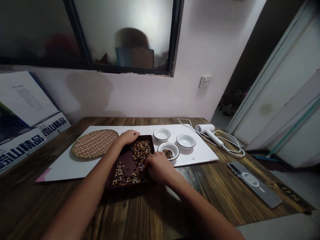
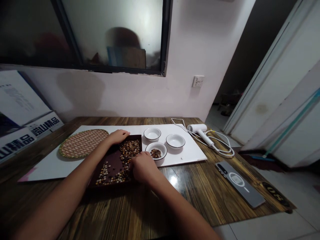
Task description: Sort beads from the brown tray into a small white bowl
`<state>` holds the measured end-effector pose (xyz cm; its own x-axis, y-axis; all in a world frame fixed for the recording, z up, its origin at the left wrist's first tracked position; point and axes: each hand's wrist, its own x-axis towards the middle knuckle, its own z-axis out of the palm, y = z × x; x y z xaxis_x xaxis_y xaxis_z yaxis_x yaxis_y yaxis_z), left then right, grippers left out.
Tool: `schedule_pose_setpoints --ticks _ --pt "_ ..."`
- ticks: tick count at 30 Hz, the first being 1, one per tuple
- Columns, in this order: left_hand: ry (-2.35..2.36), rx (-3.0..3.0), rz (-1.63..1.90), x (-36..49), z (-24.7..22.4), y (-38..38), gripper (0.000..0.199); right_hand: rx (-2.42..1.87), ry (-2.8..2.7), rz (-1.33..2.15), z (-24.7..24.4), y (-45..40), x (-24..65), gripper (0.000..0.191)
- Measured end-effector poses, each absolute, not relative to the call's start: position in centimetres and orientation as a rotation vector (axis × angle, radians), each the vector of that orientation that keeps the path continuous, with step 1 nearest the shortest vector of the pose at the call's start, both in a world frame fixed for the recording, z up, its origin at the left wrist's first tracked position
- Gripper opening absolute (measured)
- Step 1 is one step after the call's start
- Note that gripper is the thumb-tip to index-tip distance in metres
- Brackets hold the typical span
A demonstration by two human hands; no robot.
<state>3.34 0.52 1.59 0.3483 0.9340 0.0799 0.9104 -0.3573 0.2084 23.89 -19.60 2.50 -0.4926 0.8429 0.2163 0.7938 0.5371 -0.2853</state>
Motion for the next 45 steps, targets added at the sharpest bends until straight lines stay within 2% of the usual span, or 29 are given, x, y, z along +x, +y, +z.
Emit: schedule_pose_setpoints --ticks 14,17,21,24,28,33,40,42,45 --pt "1.684 2.485 0.256 3.3 1.5 0.9 0.049 -1.797 -2.086 -0.298 3.2 -19.6 24.7 0.016" --pt "1.695 2.482 0.252 3.3 1.5 0.9 0.049 -1.636 -2.182 -0.215 3.5 -19.8 24.9 0.014" --pt "1.695 2.488 0.27 3.3 1.6 0.8 0.05 -1.347 -2.489 0.151 3.3 -20.0 24.7 0.016" --pt "1.694 2.49 0.28 3.3 1.6 0.6 0.05 -1.347 -2.532 0.299 3.1 -20.0 24.6 0.012" --pt "1.694 2.49 0.285 3.3 1.6 0.5 0.05 -1.42 -2.508 0.36 2.9 -19.8 24.4 0.017" --pt "1.701 2.479 0.276 3.3 1.5 0.7 0.05 -1.335 -2.568 0.297 2.9 -19.6 24.0 0.02" --pt "1.704 2.464 0.273 3.4 1.7 0.5 0.05 -1.605 -2.216 -0.293 3.7 -19.4 24.9 0.019" --pt "1.702 2.459 0.276 3.4 1.8 0.4 0.05 -1.581 -2.172 -0.311 3.9 -19.4 25.0 0.02" --pt "1.694 2.466 0.283 3.4 1.8 0.4 0.051 -1.386 -2.296 -0.138 3.9 -19.6 24.9 0.017"
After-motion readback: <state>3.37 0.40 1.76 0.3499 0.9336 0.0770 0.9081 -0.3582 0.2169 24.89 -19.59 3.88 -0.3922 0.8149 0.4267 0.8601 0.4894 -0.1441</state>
